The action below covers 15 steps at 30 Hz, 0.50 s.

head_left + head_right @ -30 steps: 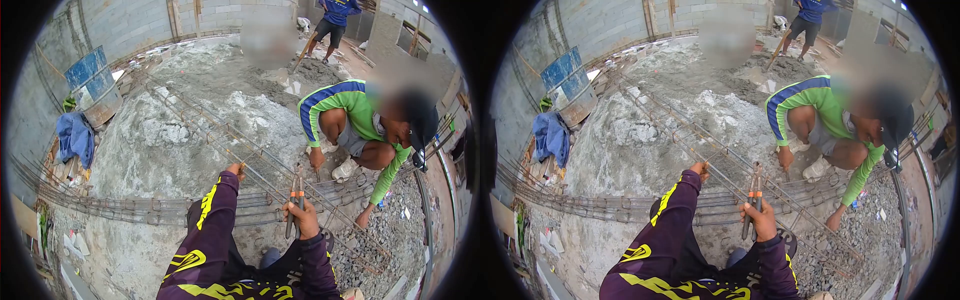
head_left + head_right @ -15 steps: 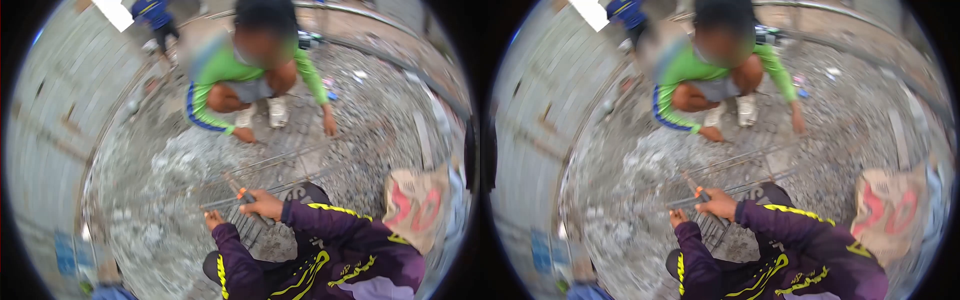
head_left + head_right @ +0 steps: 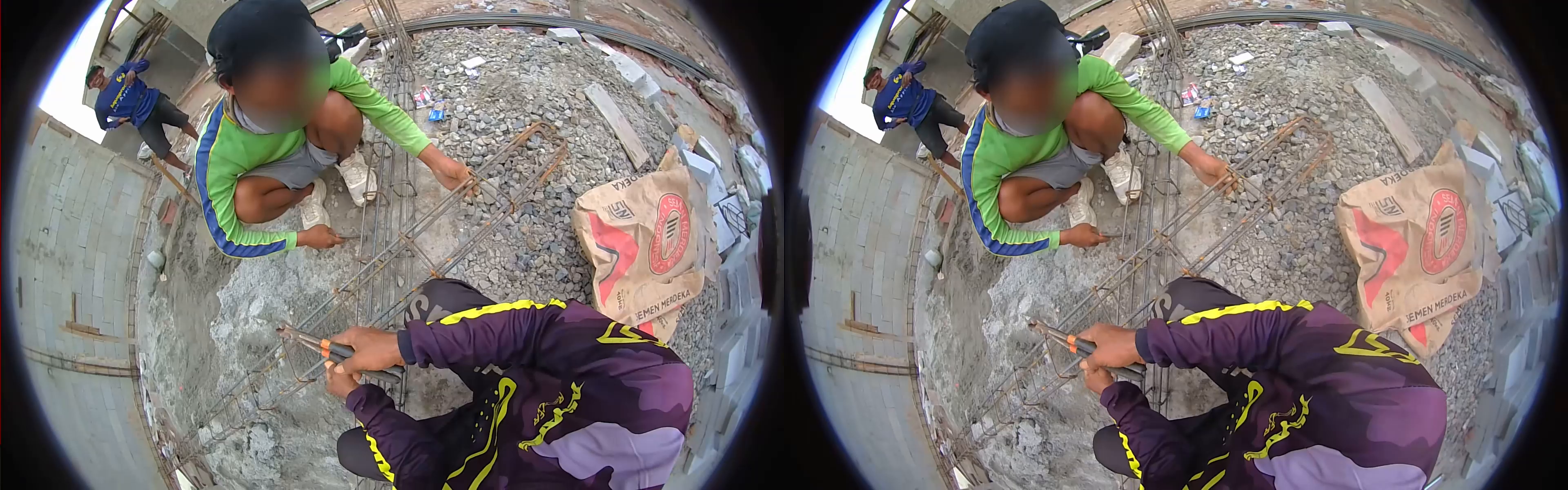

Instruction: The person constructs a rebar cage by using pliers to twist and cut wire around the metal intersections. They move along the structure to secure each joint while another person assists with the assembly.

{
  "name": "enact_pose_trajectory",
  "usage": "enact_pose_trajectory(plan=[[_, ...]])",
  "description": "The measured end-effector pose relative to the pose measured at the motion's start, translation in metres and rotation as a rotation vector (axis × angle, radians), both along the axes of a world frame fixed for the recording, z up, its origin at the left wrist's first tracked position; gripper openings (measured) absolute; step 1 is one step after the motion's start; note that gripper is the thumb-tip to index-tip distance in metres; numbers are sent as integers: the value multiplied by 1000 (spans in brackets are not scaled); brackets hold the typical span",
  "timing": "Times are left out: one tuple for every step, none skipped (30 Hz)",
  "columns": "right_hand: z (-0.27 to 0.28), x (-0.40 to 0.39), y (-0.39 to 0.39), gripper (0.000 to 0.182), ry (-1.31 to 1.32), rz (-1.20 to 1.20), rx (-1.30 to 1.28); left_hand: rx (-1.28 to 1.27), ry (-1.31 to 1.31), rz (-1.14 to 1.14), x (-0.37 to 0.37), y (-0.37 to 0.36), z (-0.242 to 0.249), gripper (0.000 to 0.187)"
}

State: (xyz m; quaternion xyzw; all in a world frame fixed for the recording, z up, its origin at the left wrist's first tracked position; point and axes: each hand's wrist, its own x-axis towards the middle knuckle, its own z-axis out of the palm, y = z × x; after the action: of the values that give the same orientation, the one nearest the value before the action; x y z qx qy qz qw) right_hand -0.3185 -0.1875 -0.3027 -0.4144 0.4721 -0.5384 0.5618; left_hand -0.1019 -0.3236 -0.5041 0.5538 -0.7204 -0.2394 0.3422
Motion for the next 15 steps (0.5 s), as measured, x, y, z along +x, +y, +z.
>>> enact_pose_trajectory(plan=[[2,0,0,28,23,0,-54,205,335,49,-17,12,12,28],[3,-1,3,28,-70,56,-34,413,668,99,-32,24,24,31],[20,-8,12,29,-164,110,-9,460,614,53,-43,39,43,31],[30,-15,18,29,-257,166,20,507,561,9,-52,56,69,32],[31,-21,22,37,-316,216,7,555,512,-29,-60,71,91,32],[43,-35,32,39,-284,244,-32,549,363,-155,-58,76,85,34],[55,-50,44,40,-257,287,-68,523,221,-281,-55,81,80,37],[56,-63,59,41,-188,279,-107,570,42,-390,-51,89,70,41],[56,-77,76,42,-119,284,-148,596,-134,-513,-48,97,60,47],[60,-90,99,40,-101,237,-98,756,-236,-544,-52,109,59,52],[61,-99,121,49,-74,119,-27,706,-325,-563,-49,117,53,53],[55,-109,140,50,-56,45,36,654,-405,-582,-48,126,45,55],[40,-119,159,42,-13,-47,79,600,-481,-595,-51,131,39,57],[18,-128,175,33,35,-135,107,623,-401,-566,-54,128,46,57],[-3,-132,192,31,115,-265,239,636,-324,-531,-55,120,66,57]])
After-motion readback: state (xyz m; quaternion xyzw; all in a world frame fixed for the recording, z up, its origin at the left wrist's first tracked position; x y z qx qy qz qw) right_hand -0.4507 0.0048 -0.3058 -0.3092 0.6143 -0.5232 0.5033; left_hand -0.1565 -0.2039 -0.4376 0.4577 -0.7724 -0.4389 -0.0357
